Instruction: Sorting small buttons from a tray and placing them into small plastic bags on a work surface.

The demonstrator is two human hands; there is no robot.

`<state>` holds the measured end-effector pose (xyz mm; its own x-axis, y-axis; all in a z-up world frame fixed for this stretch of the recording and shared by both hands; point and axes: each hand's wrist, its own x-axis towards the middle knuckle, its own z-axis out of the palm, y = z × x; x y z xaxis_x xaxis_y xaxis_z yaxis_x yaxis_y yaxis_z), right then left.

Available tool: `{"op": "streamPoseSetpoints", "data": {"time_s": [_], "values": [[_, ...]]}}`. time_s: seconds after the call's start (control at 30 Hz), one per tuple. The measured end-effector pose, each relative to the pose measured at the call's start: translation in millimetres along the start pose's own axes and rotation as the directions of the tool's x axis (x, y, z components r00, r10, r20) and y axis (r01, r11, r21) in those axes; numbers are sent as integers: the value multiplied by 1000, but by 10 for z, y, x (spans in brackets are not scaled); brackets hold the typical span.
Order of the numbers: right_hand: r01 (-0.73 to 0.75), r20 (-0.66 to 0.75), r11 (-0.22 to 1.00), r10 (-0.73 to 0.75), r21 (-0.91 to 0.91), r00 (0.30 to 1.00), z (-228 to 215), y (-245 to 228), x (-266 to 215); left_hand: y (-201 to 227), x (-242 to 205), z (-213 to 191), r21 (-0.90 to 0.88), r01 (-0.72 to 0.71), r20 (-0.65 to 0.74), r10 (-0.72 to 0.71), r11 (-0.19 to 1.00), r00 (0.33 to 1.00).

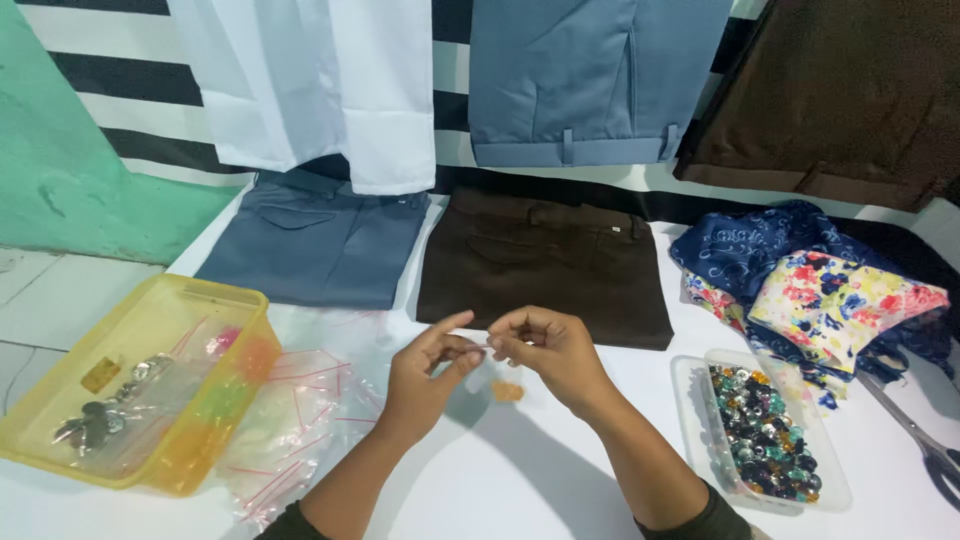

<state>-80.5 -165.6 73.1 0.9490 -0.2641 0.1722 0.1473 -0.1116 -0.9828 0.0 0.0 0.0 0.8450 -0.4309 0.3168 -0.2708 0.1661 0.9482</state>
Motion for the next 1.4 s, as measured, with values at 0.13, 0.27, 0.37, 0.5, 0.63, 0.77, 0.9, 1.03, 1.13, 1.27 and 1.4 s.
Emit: {"op": "streamPoseSetpoints", "data": {"time_s": [0.13, 0.27, 0.37, 0.5, 0.63, 0.77, 0.9, 1.03, 1.13, 1.27, 1.4], "values": [[-35, -14, 999, 36, 19, 999, 142, -22, 10, 143, -34, -2, -8, 34, -3, -34, 999, 999], [-28, -61, 998, 31, 58, 998, 267, 238, 81, 83, -53, -151, 91, 25, -146, -12, 996, 989], [-82, -5, 993, 83, 90, 997, 481, 208, 38, 323, -118, -270, 146, 10, -270, 30, 989, 962], [-247, 124, 962, 233, 114, 965, 800, 86, -2, 572, -237, -539, 190, -33, -360, 101, 981, 927], [-258, 226, 961, 232, 95, 946, 1114, 77, 141, 816, -314, -1006, 218, -29, -383, 113, 975, 917], [-186, 310, 981, 159, 59, 937, 1526, -149, 422, 1051, -247, -1663, 318, 113, -373, 14, 941, 928], [-128, 378, 988, 88, 82, 922, 2013, -421, 722, 1529, -265, -2115, 317, 173, -440, -17, 933, 898], [-86, 429, 991, 34, 103, 903, 2467, -300, 1049, 1627, -160, -2536, 408, 324, -522, -73, 853, 850], [-64, 438, 988, -3, 138, 899, 2743, -77, 1274, 1617, -109, -2772, 447, 313, -535, -30, 838, 844], [-38, 483, 997, 5, 60, 876, 2935, 73, 1322, 1556, -138, -3005, 476, 323, -503, -48, 818, 863], [23, 642, 992, 61, -122, 764, 2970, -206, 1153, 1721, -271, -3106, 596, 447, -378, -258, 667, 889]]}}
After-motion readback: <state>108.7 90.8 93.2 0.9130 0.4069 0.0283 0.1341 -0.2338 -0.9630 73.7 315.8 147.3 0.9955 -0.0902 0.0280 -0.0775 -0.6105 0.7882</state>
